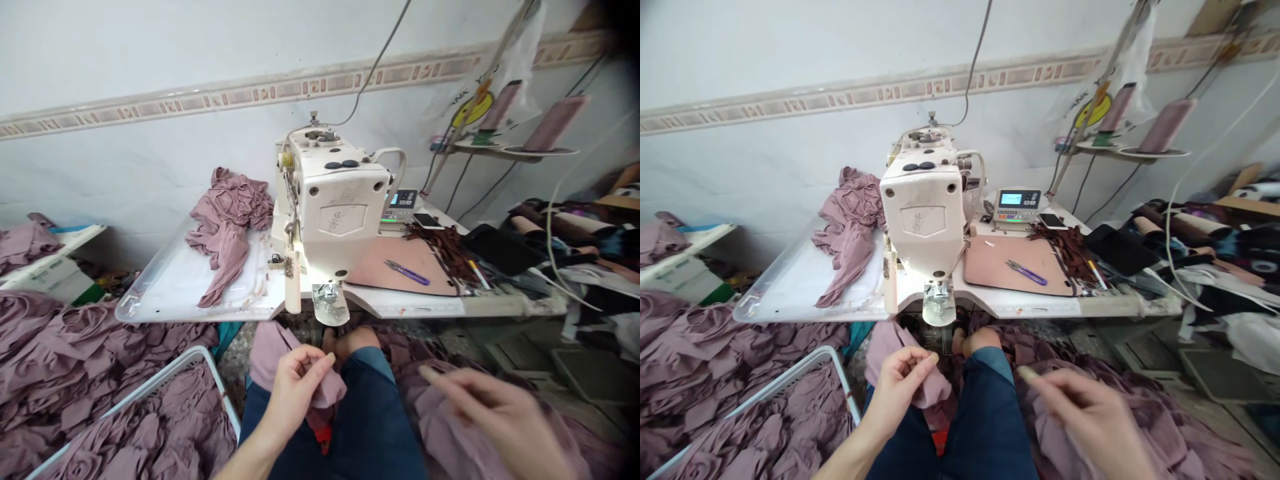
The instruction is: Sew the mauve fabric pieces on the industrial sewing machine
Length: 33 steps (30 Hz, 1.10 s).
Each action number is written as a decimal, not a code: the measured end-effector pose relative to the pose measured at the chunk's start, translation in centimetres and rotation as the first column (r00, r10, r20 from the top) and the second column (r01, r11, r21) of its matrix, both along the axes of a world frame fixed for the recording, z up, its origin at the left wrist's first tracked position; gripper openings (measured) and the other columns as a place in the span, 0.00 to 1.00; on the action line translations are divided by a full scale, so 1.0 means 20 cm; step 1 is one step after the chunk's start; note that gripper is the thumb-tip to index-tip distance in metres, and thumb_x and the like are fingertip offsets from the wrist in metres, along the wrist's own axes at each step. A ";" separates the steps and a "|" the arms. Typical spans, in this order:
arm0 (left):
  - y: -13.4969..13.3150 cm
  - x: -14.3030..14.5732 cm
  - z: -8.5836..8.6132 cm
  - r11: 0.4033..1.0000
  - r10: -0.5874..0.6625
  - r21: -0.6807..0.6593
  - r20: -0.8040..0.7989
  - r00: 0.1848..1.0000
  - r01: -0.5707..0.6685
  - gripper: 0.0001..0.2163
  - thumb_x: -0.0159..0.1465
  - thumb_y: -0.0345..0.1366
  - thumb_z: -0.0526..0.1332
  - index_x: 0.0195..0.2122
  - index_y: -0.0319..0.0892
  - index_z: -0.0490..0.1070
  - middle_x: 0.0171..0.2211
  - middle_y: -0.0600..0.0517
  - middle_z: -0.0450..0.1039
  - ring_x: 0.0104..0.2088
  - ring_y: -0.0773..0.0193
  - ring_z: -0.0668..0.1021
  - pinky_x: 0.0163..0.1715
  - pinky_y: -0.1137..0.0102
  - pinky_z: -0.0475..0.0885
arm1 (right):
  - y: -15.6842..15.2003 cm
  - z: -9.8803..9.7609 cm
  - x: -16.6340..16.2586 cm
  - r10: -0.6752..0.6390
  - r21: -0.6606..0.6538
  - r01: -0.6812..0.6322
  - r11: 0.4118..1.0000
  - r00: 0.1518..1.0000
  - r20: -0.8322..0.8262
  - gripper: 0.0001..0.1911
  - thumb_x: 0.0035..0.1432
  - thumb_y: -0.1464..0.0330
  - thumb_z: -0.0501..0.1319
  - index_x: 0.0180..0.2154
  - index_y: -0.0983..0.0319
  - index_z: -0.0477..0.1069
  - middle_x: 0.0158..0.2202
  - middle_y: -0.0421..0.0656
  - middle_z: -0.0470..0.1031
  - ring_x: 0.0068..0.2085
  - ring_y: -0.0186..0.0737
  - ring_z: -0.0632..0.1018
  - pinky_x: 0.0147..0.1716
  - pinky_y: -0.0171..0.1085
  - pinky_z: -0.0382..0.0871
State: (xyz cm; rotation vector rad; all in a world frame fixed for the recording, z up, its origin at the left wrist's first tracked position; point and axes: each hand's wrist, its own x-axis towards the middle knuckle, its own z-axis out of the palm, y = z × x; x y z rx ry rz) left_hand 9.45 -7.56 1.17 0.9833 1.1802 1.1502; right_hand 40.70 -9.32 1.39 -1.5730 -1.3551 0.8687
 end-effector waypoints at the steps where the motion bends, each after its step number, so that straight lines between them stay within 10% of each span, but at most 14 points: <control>1: -0.01 0.02 -0.02 1.000 0.003 -0.011 0.003 1.000 -0.003 0.24 0.61 0.58 0.75 0.35 0.38 0.80 0.24 0.54 0.74 0.23 0.70 0.72 0.23 0.77 0.65 | -0.01 -0.04 -0.14 0.100 -0.060 -0.104 0.993 0.993 -0.068 0.23 0.56 0.47 0.75 0.28 0.60 0.85 0.23 0.44 0.79 0.25 0.42 0.78 0.25 0.34 0.74; 5: -0.01 0.02 -0.06 0.997 -0.032 0.069 -0.084 0.996 0.037 0.22 0.68 0.57 0.69 0.46 0.41 0.84 0.41 0.42 0.86 0.40 0.56 0.84 0.42 0.66 0.79 | -0.04 -0.17 -0.66 0.320 -0.120 -0.379 0.918 0.882 -0.346 0.28 0.50 0.48 0.80 0.45 0.60 0.84 0.41 0.46 0.84 0.31 0.42 0.79 0.29 0.35 0.75; 8: 0.02 -0.09 -0.08 0.979 -0.099 0.143 -0.292 0.951 0.146 0.18 0.72 0.51 0.65 0.52 0.43 0.83 0.48 0.42 0.84 0.47 0.52 0.84 0.50 0.61 0.78 | -0.01 -0.21 -0.82 0.357 -0.068 -0.424 0.903 0.829 -0.431 0.27 0.58 0.43 0.73 0.30 0.61 0.75 0.28 0.40 0.75 0.28 0.39 0.74 0.28 0.35 0.70; 13: 0.06 -0.28 -0.04 0.896 -0.303 0.110 -0.554 0.775 0.429 0.12 0.65 0.46 0.75 0.35 0.43 0.82 0.37 0.47 0.77 0.40 0.55 0.79 0.43 0.65 0.73 | 0.10 -0.15 -0.69 0.452 -0.128 -0.502 0.855 0.844 -0.289 0.20 0.62 0.52 0.71 0.31 0.62 0.81 0.26 0.41 0.77 0.28 0.39 0.74 0.28 0.35 0.68; 17: 0.08 -0.29 -0.01 0.842 -0.390 0.139 -0.508 0.768 0.521 0.14 0.71 0.47 0.68 0.34 0.41 0.81 0.46 0.44 0.77 0.47 0.54 0.79 0.46 0.65 0.72 | 0.16 -0.09 -0.58 0.498 -0.155 -0.560 0.814 0.809 -0.312 0.18 0.59 0.54 0.74 0.33 0.63 0.84 0.29 0.43 0.81 0.31 0.42 0.78 0.30 0.35 0.70; 20: 0.08 -0.24 -0.03 0.857 -0.466 0.034 -0.373 0.802 0.514 0.18 0.70 0.51 0.68 0.34 0.40 0.78 0.33 0.50 0.74 0.33 0.62 0.75 0.33 0.71 0.68 | 0.20 -0.08 -0.54 0.457 -0.141 -0.518 0.844 0.831 -0.318 0.20 0.57 0.51 0.75 0.31 0.63 0.84 0.26 0.41 0.79 0.28 0.39 0.75 0.28 0.35 0.68; 27: 0.10 -0.23 -0.05 0.950 -0.298 0.032 -0.203 0.933 0.310 0.23 0.68 0.53 0.71 0.57 0.43 0.81 0.25 0.59 0.66 0.18 0.72 0.63 0.19 0.74 0.58 | 0.21 -0.04 -0.50 0.246 -0.094 -0.292 0.952 0.911 -0.331 0.25 0.55 0.47 0.75 0.27 0.63 0.82 0.24 0.41 0.76 0.26 0.36 0.71 0.25 0.35 0.63; 33: 0.13 -0.27 0.04 0.859 -0.154 0.324 -0.574 0.804 0.396 0.13 0.73 0.46 0.67 0.46 0.46 0.90 0.29 0.48 0.79 0.30 0.60 0.79 0.30 0.69 0.70 | 0.15 0.01 -0.54 0.214 -0.073 -0.250 0.966 0.922 -0.324 0.26 0.56 0.46 0.74 0.27 0.63 0.81 0.23 0.42 0.75 0.24 0.38 0.71 0.24 0.36 0.64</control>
